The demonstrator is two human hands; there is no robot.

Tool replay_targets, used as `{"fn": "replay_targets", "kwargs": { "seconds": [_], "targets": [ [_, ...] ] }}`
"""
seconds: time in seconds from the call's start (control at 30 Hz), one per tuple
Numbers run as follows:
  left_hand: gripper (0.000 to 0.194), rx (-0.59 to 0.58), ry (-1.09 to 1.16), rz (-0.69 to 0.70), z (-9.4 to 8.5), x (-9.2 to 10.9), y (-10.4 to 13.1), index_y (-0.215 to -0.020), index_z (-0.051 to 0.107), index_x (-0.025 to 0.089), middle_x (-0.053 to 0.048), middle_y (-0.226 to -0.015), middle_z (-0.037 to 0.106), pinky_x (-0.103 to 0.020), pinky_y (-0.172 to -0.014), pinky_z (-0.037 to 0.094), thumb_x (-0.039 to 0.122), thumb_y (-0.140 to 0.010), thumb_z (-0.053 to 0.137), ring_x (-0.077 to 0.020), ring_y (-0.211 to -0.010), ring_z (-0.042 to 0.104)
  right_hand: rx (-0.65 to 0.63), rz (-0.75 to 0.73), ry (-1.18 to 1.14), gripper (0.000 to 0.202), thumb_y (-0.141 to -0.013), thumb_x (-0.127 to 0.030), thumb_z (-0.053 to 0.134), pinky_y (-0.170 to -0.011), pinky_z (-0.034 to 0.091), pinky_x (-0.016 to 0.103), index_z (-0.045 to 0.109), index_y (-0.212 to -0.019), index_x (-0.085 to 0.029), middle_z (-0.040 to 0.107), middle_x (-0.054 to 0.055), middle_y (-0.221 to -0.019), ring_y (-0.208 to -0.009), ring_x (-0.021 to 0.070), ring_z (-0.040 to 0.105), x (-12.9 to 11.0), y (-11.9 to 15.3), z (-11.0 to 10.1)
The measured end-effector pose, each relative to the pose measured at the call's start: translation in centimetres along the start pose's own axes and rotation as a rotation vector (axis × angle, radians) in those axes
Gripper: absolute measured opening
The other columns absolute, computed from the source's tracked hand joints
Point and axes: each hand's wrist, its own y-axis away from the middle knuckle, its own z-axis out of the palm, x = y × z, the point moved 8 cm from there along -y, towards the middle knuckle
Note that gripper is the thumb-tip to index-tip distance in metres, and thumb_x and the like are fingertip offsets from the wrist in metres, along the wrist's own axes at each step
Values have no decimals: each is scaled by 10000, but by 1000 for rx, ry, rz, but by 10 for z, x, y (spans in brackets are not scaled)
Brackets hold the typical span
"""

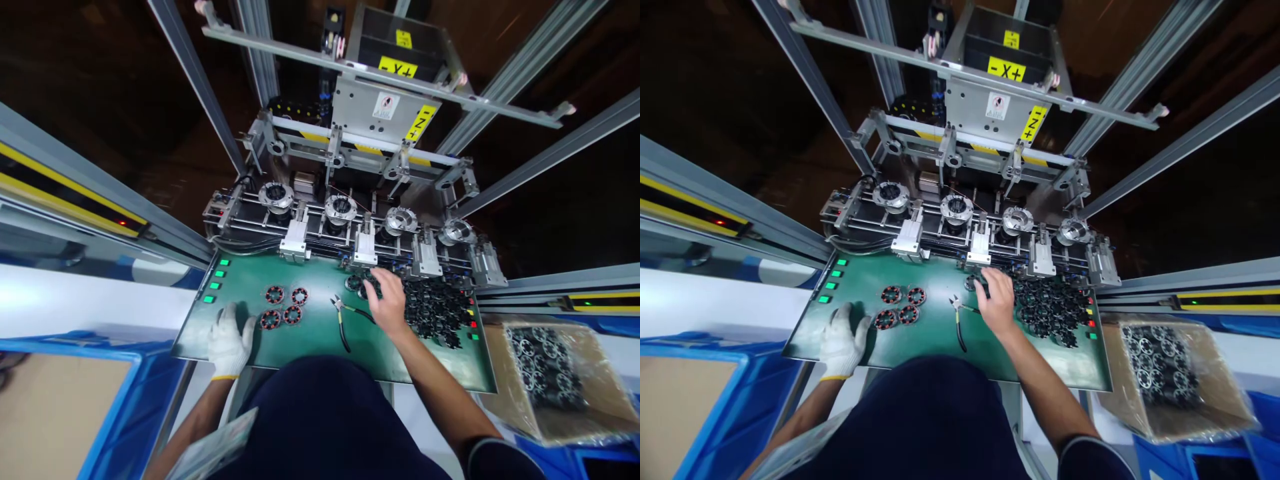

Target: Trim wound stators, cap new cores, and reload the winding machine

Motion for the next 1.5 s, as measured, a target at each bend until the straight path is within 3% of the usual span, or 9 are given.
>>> {"fn": "replay_targets", "kwargs": {
  "seconds": [0.13,0.33,0.5,0.67,0.77,0.87,1.0,1.17,1.5],
  "targets": [
    [664,-4,-13,-8,2,0,0,-1431,468,46,-249,-1385,568,-531,-1080,411,526,-974,418,-401,-1323,505,-79,93,29,240,-975,-264,554,-998,531,531,709,-1139,-182,655,186,-1285,-1251,321,590,16,55,29],
    [652,-8,-57,-10,4,-1,0,-1443,461,64,-240,-1401,564,-516,-1061,421,526,-985,415,-387,-1292,528,-275,213,49,275,-894,-118,601,-1070,434,557,758,-1109,-183,536,192,-1443,-1369,363,458,28,42,72],
    [650,-12,-84,-7,5,-3,1,-1441,471,54,-247,-1408,568,-522,-1035,433,513,-985,411,-396,-1258,544,-340,314,31,268,-876,-79,609,-1077,386,606,795,-1034,-190,501,201,-1491,-1403,411,406,37,35,79],
    [640,-11,-87,4,4,-2,0,-1441,472,50,-248,-1413,570,-530,-1052,424,500,-994,383,-393,-1286,526,-282,330,-70,217,-845,-47,625,-1147,288,682,790,-907,-173,398,172,-1604,-1514,442,268,14,45,73],
    [656,-7,-88,8,2,-1,-2,-1417,494,40,-252,-1397,582,-536,-1055,422,519,-990,355,-401,-1286,530,-209,285,-182,113,-881,-149,652,-1124,407,622,760,-894,-180,482,176,-1546,-1444,382,430,-5,46,47],
    [681,-9,-94,19,2,1,-3,-1410,498,35,-251,-1393,588,-540,-1047,430,538,-986,321,-410,-1284,533,-164,209,-317,137,-929,-314,656,-991,572,430,741,-909,-208,665,133,-1344,-1199,257,660,5,16,7],
    [690,-13,-109,34,3,1,-6,-1392,508,33,-259,-1352,603,-550,-1042,438,548,-976,316,-422,-1301,521,-91,188,-372,221,-944,-385,641,-986,574,416,743,-910,-192,667,119,-1331,-1210,249,650,77,-75,-43],
    [622,-2,-121,60,2,1,-7,-1411,484,107,-223,-1347,608,-546,-1047,445,517,-966,344,-397,-1308,523,-127,124,-295,88,-838,-223,721,-998,570,433,757,-874,-152,683,139,-1288,-1153,267,679,148,-161,-50],
    [647,-37,-159,73,7,-4,-7,-1410,473,92,-235,-1392,574,-547,-1062,438,549,-976,326,-402,-1338,486,-333,-45,-77,206,-828,-130,671,-1109,499,430,798,-980,-188,653,71,-1380,-1202,282,657,149,-158,-27]
  ]
}}
